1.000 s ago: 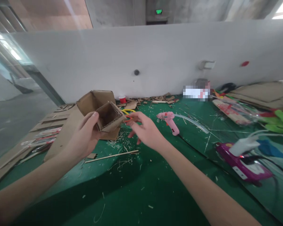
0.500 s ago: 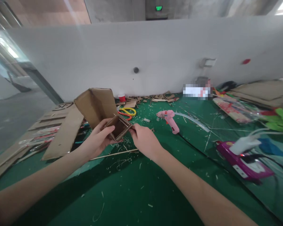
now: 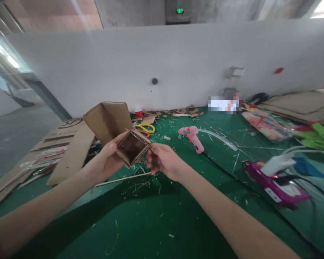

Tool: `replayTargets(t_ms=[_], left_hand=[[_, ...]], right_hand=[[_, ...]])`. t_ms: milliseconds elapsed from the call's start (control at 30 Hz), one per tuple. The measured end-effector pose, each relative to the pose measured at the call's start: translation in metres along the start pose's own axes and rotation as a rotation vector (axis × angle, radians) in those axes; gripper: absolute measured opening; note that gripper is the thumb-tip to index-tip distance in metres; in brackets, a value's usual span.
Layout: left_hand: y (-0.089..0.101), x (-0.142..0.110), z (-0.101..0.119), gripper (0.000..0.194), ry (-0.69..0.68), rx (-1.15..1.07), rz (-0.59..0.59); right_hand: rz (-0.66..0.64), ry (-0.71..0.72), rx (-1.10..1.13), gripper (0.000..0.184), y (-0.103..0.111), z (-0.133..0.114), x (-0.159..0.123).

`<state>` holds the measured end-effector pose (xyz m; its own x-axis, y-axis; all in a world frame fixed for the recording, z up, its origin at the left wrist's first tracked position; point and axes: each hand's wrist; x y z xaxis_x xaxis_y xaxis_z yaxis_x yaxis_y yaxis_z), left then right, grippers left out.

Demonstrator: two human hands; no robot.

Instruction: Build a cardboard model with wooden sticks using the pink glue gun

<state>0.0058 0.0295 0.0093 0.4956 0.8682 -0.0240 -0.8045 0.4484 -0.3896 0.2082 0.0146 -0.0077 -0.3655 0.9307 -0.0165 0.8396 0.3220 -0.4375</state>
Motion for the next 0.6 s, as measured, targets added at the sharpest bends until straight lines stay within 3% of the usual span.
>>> replayTargets(t_ms=[100, 200, 400, 467, 600], left_hand=[[0.013, 0.001, 0.003, 0.061, 0.108, 0.012, -0.191], [0.02, 0.004, 0.001, 0.051, 0.169, 0.002, -0.227], [0.006, 0.005, -0.001, 0.039, 0.088, 0.006, 0.055], [0.0, 0.003, 0.0, 0.041, 0.071, 0.008, 0.089], [-0.008, -0.003, 0.004, 0.044, 0.038, -0.016, 0.023]], right_hand=[[-0.043, 0.065, -0.131, 0.03, 0.003, 0.002, 0.001], [-0.059, 0.133, -0.319, 0.03, 0.002, 0.001, 0.001], [-0.009, 0.283, -0.805, 0.022, 0.006, 0.0, 0.002], [-0.037, 0.229, -0.742, 0.025, 0.01, 0.0, 0.002], [-0.229, -0.002, -0.253, 0.036, 0.013, -0.005, -0.003]])
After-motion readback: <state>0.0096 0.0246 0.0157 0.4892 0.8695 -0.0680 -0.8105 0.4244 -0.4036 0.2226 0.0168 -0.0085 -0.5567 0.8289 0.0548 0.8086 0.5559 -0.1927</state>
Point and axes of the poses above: each hand's wrist, its own x-axis towards the middle knuckle, its own y-axis out of the back of the hand, z = x × y, and after that the axes turned 4 degrees about y, right-handed
